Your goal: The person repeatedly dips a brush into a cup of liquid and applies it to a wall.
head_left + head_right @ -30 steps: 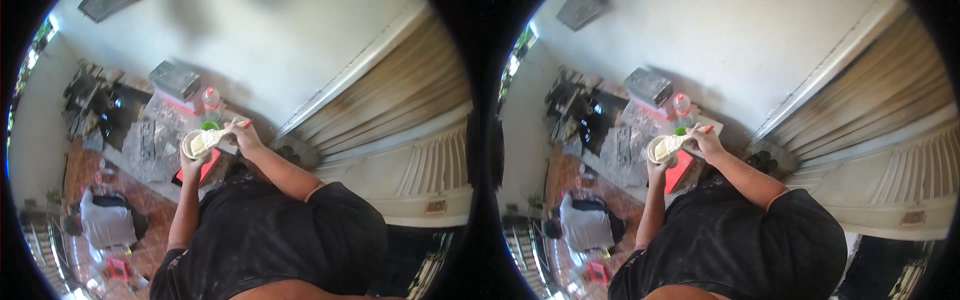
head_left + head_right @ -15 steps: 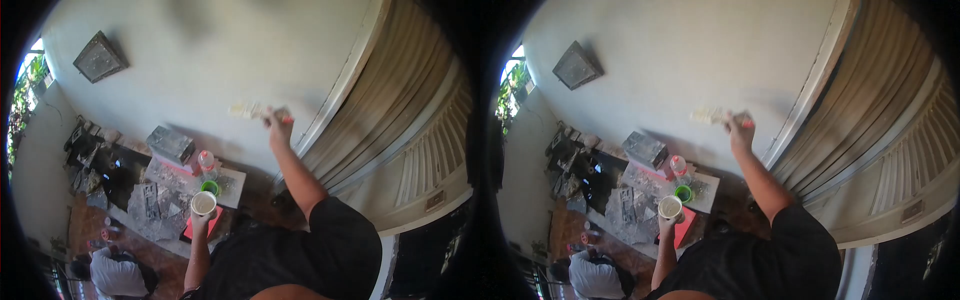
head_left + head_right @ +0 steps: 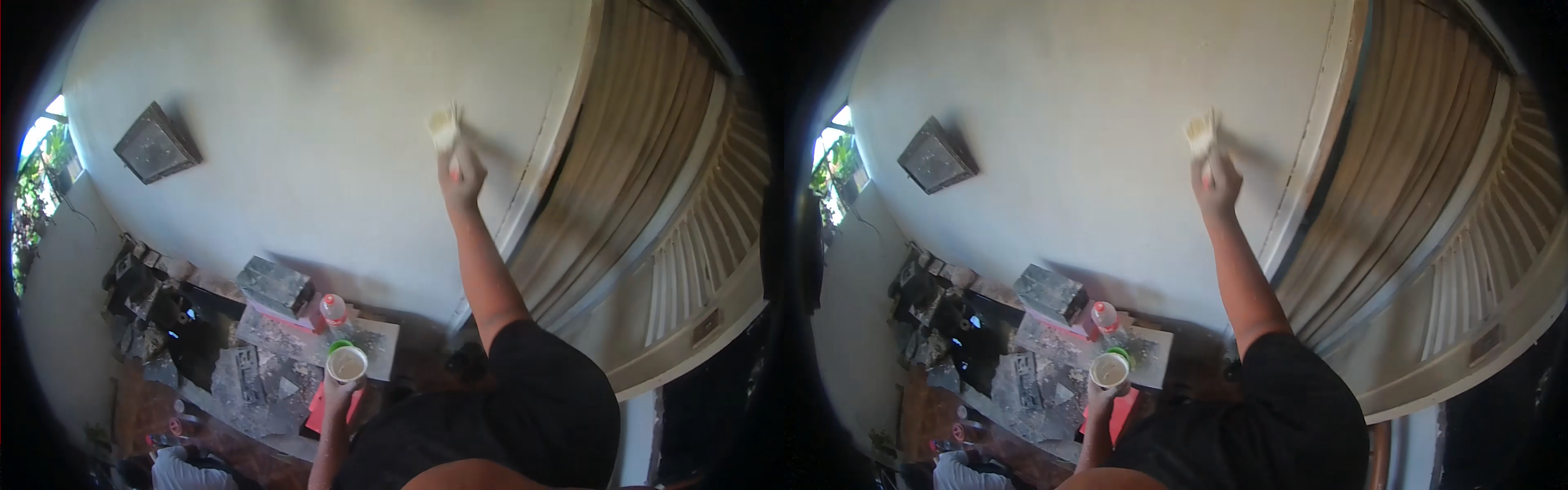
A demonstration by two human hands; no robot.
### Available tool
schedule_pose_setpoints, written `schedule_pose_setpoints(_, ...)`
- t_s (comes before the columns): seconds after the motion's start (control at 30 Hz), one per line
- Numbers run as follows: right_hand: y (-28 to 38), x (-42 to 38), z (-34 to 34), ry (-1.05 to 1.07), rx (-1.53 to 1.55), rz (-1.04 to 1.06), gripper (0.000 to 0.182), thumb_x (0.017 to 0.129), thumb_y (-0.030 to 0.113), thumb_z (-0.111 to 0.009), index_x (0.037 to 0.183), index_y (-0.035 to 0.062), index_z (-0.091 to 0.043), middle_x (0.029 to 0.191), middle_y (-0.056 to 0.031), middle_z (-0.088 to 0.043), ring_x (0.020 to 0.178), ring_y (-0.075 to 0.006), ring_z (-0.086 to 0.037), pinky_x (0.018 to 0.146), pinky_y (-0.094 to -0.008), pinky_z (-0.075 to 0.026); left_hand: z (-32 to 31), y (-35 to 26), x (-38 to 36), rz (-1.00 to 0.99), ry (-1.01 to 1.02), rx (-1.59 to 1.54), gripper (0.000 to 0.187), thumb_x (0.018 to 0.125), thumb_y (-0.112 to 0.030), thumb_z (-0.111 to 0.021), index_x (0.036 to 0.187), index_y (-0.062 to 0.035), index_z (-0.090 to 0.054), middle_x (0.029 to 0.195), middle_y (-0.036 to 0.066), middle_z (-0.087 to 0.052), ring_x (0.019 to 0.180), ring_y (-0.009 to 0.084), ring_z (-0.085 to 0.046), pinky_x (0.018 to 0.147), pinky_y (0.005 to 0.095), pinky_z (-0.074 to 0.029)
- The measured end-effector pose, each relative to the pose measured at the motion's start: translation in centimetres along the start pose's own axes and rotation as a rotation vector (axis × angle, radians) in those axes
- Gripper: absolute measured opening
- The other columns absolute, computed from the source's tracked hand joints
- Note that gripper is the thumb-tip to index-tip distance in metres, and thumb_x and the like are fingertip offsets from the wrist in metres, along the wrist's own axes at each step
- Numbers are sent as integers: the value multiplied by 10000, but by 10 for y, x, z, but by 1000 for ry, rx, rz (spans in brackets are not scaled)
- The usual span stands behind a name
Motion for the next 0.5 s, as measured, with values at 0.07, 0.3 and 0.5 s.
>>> schedule_pose_setpoints(0.07, -1, -71, 13, 56, 16, -68, 98, 801, 18, -716, 847, 36, -631, 677, -123, -569, 564, -287, -586, 510, -364, -490, -4, -20, -3, 13, -63, 48, 727, 686, -92, -832, 1322, -24, -485, 1191, 92, -627, 1068, 201, -639, 873, 347, -551)
schedule_pose_setpoints(0.3, 21, -62, 6, 278, 308, -67, 96, 827, -18, -708, 842, 28, -626, 666, -92, -548, 574, -207, -577, 558, -312, -472, 12, -7, -4, -3, -100, 28, 773, 686, -148, -863, 1339, -32, -467, 1203, 96, -624, 1070, 210, -638, 903, 360, -537)
schedule_pose_setpoints(0.5, 7, 178, 11, -157, 361, -28, 130, 845, -32, -711, 792, -4, -596, 772, -8, -619, 736, -82, -559, 668, -245, -485, 2, -5, 9, 19, -60, 0, 752, 692, -160, -856, 1320, -25, -465, 1149, 101, -634, 1017, 206, -651, 828, 344, -560)
Point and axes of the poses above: each hand's wrist, its own x-axis towards the middle knuckle, its own z-axis out of the back of the hand, y = z × x, the point moved 10 cm from there along x, towards the middle knuckle
